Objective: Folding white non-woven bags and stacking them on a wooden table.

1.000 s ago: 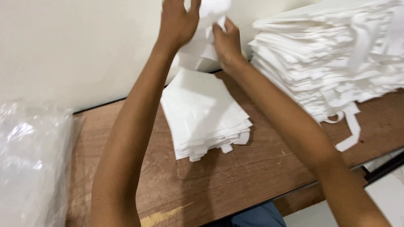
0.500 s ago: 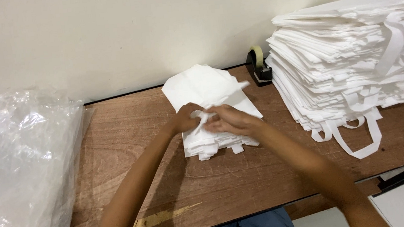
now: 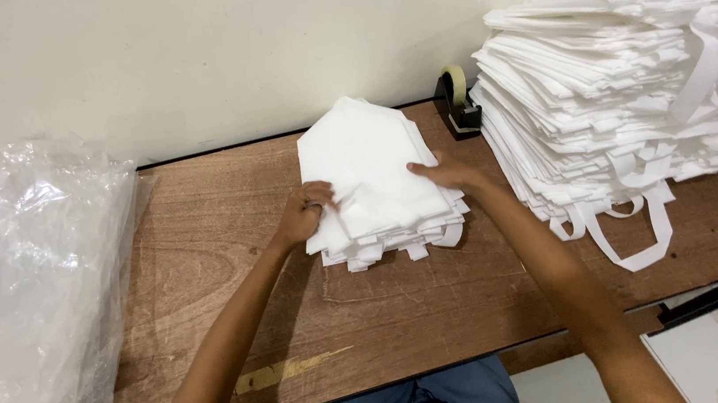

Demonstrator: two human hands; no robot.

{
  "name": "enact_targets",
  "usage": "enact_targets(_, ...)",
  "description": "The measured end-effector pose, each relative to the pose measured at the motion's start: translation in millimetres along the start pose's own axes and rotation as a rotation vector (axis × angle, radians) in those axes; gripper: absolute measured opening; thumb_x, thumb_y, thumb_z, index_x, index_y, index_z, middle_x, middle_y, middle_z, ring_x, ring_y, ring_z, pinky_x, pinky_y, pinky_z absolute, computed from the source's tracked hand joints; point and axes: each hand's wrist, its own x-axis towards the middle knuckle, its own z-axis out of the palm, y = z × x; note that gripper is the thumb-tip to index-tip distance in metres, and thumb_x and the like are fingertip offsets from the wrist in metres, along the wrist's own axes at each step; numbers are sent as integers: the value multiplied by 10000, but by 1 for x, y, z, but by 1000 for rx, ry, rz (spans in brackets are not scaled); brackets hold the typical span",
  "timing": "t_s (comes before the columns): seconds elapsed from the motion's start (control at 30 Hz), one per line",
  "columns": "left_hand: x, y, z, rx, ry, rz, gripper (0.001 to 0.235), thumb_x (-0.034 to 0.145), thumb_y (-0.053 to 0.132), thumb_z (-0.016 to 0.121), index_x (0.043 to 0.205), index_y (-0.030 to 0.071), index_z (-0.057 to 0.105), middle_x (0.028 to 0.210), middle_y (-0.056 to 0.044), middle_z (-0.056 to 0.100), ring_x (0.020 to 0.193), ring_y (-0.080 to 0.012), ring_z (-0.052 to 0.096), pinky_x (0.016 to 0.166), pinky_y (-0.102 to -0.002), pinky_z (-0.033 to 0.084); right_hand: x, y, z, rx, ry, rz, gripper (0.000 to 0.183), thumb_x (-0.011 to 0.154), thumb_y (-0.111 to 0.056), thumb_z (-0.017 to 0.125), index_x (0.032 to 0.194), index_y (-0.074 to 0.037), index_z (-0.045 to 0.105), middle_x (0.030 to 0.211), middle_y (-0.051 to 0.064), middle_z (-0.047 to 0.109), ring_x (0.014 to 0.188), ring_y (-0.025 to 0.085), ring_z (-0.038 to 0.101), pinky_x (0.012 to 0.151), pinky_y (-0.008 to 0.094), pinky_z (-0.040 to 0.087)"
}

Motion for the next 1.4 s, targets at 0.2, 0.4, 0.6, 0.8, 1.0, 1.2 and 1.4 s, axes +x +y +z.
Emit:
enact_targets(0.2, 11, 39, 4, -354, 329, -417, 690, 826, 62, 353, 1499, 22, 207, 1414, -193, 259, 1385, -333, 212, 1197, -498, 119, 17, 19, -3, 128, -25, 55, 883, 933, -614, 537, 1538, -29, 271, 1470, 227, 439, 1332, 340, 466, 1124, 480, 390)
enact_targets(0.4, 30, -57, 31, -526, 357, -584, 774, 997, 266, 447, 1578, 41, -12, 1555, -209, -63, 1474, -369, 13, 1211, -522, -5, 9, 18, 21, 480, 0, -116, 780, 1019, -551, 442, 1559, -29, 231, 1627, 190, 181, 1490, 353, 211, 1248, 508, 113)
enact_targets(0.6, 32, -52, 36, -550, 364, -570, 874, 999, 299, 473, 1576, 23, -123, 1624, -245, -194, 1513, -424, -108, 1206, -543, -100, 113, 102, 38, 673, 21, -192, 669, 1077, -403, 413, 1563, 1, 195, 1634, 221, 107, 1503, 389, 149, 1252, 508, 70)
enact_targets(0.8, 2, 86, -19, -473, 88, -723, 993, 942, 570, 508, 1570, 212, -173, 1652, -189, -30, 1517, -406, 8, 1187, -587, 63, -5, 35, -13, 566, -165, -126, 878, 946, -526, 554, 1594, -180, 73, 1633, 204, 40, 1465, 402, 190, 1180, 577, 237)
enact_targets(1.0, -24, 134, -31, 70, -522, -616, 1613, 526, 455, 952, 1523, 185, -288, 1614, -282, -72, 1485, -482, 31, 1194, -605, 121, -59, 4, -35, -100, -458, -253, 1559, 509, -228, 1015, 1560, -182, -135, 1588, 317, 33, 1456, 502, 106, 1188, 593, 175)
enact_targets(1.2, -39, 84, -5, 205, -406, -495, 1478, 562, 182, 938, 1564, 110, -146, 1591, -341, 58, 1475, -478, 142, 1206, -582, 191, -51, 35, -14, -217, -351, -316, 1471, 492, -193, 999, 1583, -213, 12, 1548, 330, 264, 1440, 490, 257, 1166, 578, 257)
enact_targets(1.4, -42, 127, -5, 138, -332, -464, 1389, 605, 169, 900, 1578, 97, -88, 1593, -332, 88, 1473, -487, 140, 1213, -576, 183, -62, 32, -12, -138, -301, -382, 1404, 517, -152, 962, 1592, -181, 59, 1584, 281, 236, 1466, 447, 220, 1188, 564, 207)
